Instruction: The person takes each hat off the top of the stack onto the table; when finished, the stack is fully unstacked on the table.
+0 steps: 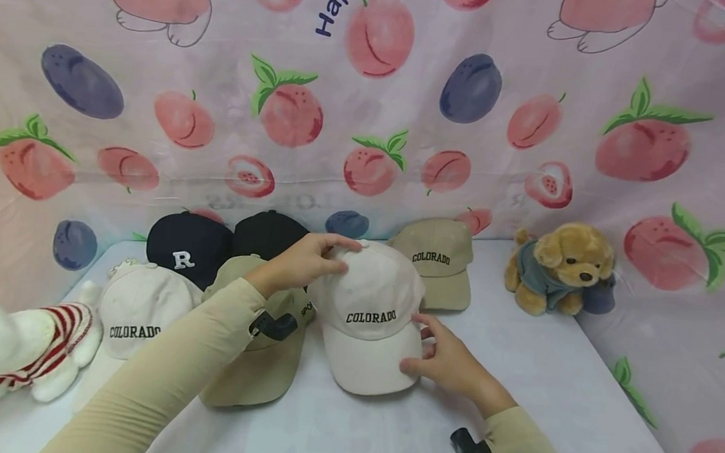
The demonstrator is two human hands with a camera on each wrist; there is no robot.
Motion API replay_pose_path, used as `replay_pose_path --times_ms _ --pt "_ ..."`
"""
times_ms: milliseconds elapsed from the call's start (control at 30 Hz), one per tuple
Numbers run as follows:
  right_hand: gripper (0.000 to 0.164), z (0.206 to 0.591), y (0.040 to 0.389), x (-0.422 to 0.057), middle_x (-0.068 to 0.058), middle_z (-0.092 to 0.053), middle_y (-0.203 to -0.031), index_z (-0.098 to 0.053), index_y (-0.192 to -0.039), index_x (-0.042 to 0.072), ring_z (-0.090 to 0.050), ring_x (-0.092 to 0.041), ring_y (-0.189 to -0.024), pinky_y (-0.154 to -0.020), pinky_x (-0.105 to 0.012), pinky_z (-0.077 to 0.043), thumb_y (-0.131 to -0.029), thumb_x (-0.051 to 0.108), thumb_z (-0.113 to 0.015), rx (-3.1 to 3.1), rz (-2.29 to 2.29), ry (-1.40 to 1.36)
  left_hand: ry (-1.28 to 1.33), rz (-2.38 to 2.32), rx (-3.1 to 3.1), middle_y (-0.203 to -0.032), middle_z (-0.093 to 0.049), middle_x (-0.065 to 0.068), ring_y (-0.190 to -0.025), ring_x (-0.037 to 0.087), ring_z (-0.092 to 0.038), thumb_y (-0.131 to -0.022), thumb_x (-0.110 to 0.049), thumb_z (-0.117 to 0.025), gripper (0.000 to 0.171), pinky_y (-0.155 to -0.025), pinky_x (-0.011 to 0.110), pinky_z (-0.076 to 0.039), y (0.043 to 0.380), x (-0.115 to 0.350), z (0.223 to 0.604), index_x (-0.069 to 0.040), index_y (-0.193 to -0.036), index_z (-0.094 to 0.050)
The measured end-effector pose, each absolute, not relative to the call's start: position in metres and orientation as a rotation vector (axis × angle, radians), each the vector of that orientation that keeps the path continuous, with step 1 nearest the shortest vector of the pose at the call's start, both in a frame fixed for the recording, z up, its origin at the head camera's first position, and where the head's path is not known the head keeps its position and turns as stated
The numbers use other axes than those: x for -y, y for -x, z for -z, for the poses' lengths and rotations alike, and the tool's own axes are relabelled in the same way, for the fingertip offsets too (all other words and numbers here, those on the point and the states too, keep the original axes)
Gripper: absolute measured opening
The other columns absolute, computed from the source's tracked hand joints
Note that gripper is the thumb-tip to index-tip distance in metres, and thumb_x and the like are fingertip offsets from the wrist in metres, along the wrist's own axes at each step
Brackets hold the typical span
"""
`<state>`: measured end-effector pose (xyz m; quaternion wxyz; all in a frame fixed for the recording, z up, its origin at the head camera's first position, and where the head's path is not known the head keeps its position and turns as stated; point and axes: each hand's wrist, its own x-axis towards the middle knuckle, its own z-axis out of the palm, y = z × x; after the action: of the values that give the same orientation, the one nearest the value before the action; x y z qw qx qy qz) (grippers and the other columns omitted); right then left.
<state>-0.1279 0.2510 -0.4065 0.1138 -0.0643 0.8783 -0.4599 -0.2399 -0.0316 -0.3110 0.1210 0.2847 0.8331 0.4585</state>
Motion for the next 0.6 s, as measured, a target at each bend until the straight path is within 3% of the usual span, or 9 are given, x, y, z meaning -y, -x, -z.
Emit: replay_pose_path --times_ms 600 --pt "0.082 0.413 0.122 -0.24 -0.017 -0.054 -0.123 -0.041 -0.146 0.004 -0.059 -0.021 -0.091 -0.069 -0.034 -0.05 -0.08 0.023 -0.086 -2.542 1.345 0.206 -0.764 -1.333 -2.435 -0.145 -0.052 0.007 -0.129 0.018 -0.045 -0.094 -0.013 -0.068 0.035 -0.107 0.042 -0.039 0.246 0.038 0.325 -0.015 -0.129 -0.068"
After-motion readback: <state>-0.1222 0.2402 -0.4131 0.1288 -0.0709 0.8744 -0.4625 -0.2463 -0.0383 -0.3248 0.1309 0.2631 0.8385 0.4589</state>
